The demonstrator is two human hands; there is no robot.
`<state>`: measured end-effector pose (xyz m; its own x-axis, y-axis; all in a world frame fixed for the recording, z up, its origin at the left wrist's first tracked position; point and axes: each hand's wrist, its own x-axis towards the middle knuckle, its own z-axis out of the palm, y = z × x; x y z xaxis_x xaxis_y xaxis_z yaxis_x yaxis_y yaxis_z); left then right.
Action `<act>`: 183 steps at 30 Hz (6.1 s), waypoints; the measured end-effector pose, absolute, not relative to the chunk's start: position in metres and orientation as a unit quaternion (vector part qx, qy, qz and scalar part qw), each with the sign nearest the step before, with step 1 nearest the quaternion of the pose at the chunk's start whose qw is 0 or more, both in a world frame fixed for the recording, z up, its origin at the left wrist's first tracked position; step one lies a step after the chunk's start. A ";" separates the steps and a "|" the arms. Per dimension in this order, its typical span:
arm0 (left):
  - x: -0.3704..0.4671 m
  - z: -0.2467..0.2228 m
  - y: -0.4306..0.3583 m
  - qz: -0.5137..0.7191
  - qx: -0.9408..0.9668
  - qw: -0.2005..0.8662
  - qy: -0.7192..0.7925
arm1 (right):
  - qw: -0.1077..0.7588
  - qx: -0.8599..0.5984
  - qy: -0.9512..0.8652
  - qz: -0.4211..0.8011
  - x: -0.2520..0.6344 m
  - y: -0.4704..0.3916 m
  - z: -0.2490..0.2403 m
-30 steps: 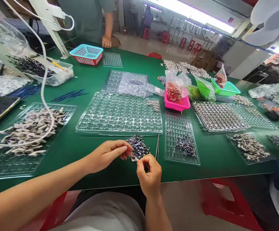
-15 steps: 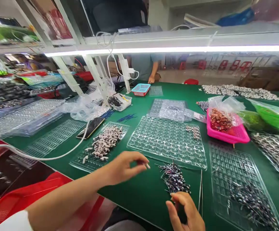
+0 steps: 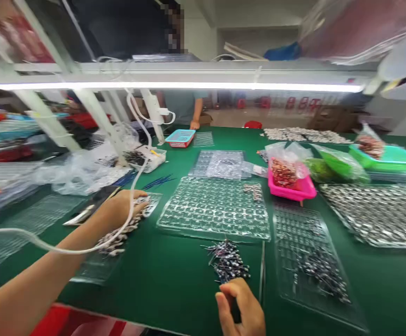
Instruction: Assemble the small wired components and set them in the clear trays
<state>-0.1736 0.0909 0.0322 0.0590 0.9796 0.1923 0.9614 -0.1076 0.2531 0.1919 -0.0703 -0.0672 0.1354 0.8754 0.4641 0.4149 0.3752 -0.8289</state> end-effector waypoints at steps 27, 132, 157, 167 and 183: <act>0.140 0.010 0.218 0.193 0.773 0.193 0.573 | 0.554 -0.506 -0.648 0.133 0.184 -0.066 -0.057; 0.016 -0.002 0.016 0.111 0.561 0.730 0.374 | 0.554 -0.502 -0.608 0.268 0.200 -0.077 -0.049; 0.014 -0.005 0.006 0.249 0.828 0.399 0.306 | 0.562 -0.574 -0.527 0.277 0.200 -0.079 -0.055; 0.009 0.004 0.012 0.146 0.696 0.595 0.376 | 0.607 -0.578 -0.489 0.241 0.200 -0.079 -0.062; 0.021 -0.013 0.005 0.177 0.708 0.557 0.397 | 0.553 -0.592 -0.546 0.214 0.201 -0.085 -0.061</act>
<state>0.0212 0.0054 -0.0126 0.6219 0.7593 -0.1917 0.3654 -0.0648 0.9286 0.2012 -0.0849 -0.0612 0.3122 0.8831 0.3503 0.4086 0.2080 -0.8887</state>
